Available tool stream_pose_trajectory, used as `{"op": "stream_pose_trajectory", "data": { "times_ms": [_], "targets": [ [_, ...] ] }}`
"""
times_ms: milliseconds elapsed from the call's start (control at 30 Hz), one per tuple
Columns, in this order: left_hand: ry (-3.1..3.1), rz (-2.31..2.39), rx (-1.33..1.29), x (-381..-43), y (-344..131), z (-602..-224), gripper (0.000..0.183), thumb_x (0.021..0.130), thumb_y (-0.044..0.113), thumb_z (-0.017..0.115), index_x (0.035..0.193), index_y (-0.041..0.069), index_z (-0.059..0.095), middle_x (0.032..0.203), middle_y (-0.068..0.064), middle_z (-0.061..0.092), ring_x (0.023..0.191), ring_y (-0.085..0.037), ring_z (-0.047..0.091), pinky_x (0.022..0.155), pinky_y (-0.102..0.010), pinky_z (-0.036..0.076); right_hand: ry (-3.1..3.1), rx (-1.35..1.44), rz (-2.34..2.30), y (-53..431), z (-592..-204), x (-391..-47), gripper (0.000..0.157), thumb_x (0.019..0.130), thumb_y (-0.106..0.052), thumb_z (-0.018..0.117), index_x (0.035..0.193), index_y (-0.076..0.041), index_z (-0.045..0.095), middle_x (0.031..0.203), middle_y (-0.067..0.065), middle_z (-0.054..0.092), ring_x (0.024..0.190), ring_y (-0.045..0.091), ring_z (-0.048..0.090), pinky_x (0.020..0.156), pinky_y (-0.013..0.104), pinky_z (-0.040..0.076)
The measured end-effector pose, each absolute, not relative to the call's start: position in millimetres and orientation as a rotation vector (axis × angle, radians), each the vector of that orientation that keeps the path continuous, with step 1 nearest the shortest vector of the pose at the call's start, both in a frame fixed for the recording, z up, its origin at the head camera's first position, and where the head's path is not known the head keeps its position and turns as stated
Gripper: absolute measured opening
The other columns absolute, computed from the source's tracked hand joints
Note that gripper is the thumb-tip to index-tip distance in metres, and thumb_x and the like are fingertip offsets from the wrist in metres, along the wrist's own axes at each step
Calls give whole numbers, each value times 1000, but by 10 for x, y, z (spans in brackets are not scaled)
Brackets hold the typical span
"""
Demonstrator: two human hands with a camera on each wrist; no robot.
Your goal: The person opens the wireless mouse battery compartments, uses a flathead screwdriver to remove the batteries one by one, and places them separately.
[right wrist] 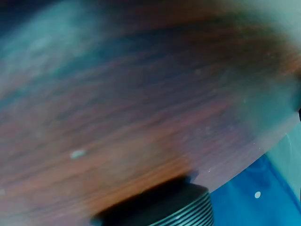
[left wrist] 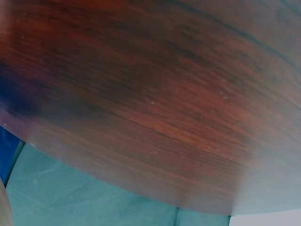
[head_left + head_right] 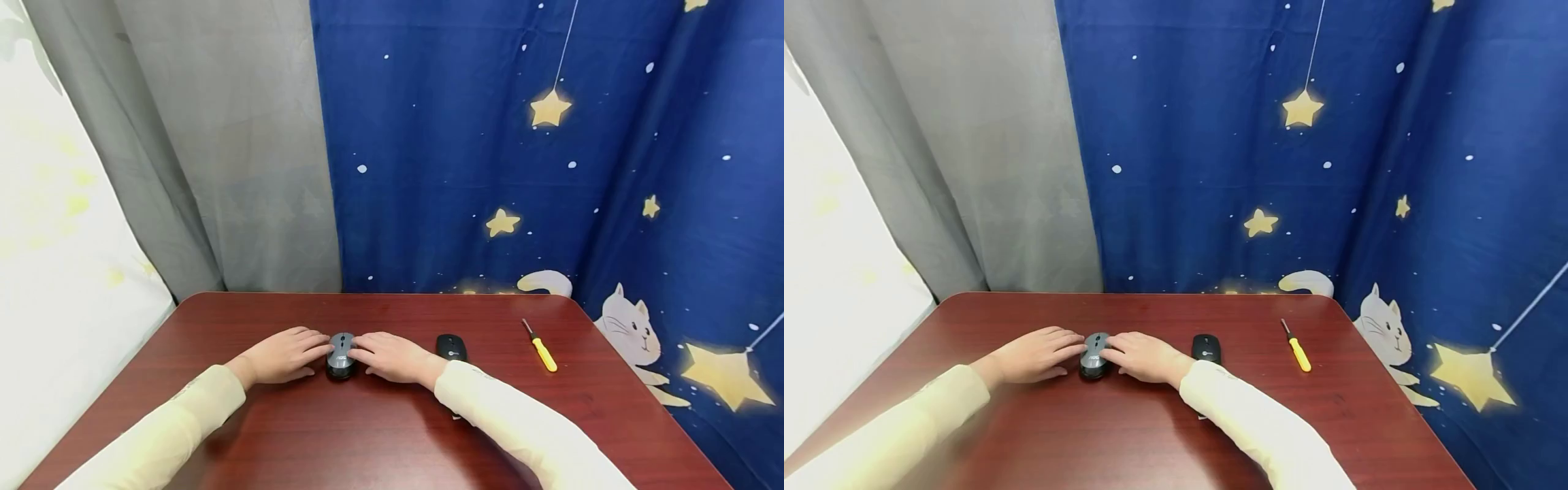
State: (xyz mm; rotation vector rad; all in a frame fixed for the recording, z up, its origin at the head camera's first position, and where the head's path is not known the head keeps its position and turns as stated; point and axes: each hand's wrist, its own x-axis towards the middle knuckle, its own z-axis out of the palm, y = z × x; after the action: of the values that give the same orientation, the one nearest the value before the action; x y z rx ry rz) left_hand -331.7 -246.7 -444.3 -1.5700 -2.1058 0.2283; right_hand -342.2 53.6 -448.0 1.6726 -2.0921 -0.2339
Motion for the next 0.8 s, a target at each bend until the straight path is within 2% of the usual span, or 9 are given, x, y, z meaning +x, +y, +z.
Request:
{"op": "stream_pose_trajectory", "data": {
  "times_ms": [300, 533, 800],
  "targets": [
    [-2070, 245, -1598, -3299, -2413, -4439, 56, 81, 24, 78, 129, 6, 55, 120, -11, 60, 110, -23, 57, 92, -38, 47, -2078, 1693, -255, 486, -4461, -3412, 41, 92, -22, 67, 130, -12, 56, 129, 6, 56, 122, 18, 50, 105, 29, 37],
    [-2009, 205, -1636, -3348, -2393, -4513, 46, 88, 23, 68, 128, 5, 55, 116, -9, 59, 107, -21, 57, 90, -35, 47, -2068, 1704, -271, 429, -4510, -3455, 37, 96, -21, 61, 131, -11, 54, 129, 5, 55, 121, 17, 51, 105, 28, 37],
    [-1897, 275, -1651, -3385, -2383, -4535, 41, 90, 23, 62, 126, 3, 57, 115, -12, 61, 106, -23, 58, 94, -39, 46, -2037, 1711, -264, 370, -4518, -3476, 31, 99, -18, 56, 129, -10, 54, 126, 3, 56, 117, 16, 53, 105, 27, 36]
  ]
}}
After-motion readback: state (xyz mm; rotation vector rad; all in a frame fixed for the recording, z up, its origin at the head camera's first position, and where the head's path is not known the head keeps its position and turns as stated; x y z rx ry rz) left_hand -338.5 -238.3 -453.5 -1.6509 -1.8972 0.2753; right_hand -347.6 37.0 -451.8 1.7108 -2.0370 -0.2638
